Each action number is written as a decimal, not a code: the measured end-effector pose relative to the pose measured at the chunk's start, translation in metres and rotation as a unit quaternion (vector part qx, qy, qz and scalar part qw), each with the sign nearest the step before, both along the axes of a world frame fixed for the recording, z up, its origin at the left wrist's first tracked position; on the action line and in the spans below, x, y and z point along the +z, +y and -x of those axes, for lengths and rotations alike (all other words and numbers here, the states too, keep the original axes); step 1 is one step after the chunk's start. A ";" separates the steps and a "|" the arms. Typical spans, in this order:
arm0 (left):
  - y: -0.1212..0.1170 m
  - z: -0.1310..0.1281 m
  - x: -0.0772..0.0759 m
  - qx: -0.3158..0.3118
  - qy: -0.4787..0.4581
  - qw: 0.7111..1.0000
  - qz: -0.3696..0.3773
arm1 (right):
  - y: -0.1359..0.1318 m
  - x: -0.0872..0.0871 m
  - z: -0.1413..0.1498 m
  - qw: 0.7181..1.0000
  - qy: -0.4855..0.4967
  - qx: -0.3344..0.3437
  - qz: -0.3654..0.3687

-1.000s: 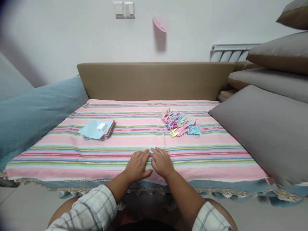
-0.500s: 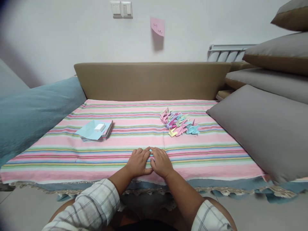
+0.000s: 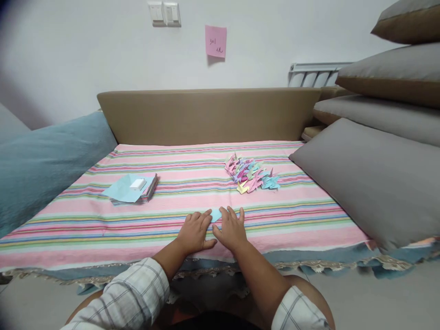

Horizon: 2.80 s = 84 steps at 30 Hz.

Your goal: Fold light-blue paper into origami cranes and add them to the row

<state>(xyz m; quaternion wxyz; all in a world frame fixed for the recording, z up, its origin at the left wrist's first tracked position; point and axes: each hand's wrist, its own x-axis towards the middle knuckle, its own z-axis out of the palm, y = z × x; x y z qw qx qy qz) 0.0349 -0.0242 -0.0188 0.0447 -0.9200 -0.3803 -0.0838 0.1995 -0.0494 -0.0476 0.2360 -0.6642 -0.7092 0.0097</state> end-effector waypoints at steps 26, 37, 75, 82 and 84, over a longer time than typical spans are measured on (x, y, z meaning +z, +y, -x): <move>-0.001 0.000 0.002 0.007 -0.002 1.000 0.027 | 0.001 0.007 -0.005 0.990 -0.053 0.126 0.045; -0.006 0.001 -0.002 0.007 0.004 1.000 -0.003 | -0.006 -0.002 -0.009 0.983 -0.107 0.136 0.063; 0.020 0.021 -0.007 -0.119 0.030 0.991 0.051 | -0.005 -0.007 -0.029 0.991 -0.099 -0.014 0.084; 0.022 0.021 -0.007 -0.124 0.027 0.990 0.055 | 0.007 0.007 -0.014 0.971 -0.120 0.207 0.014; 0.022 0.021 -0.006 -0.124 0.023 0.991 0.054 | 0.010 0.007 -0.011 0.963 -0.108 0.241 0.047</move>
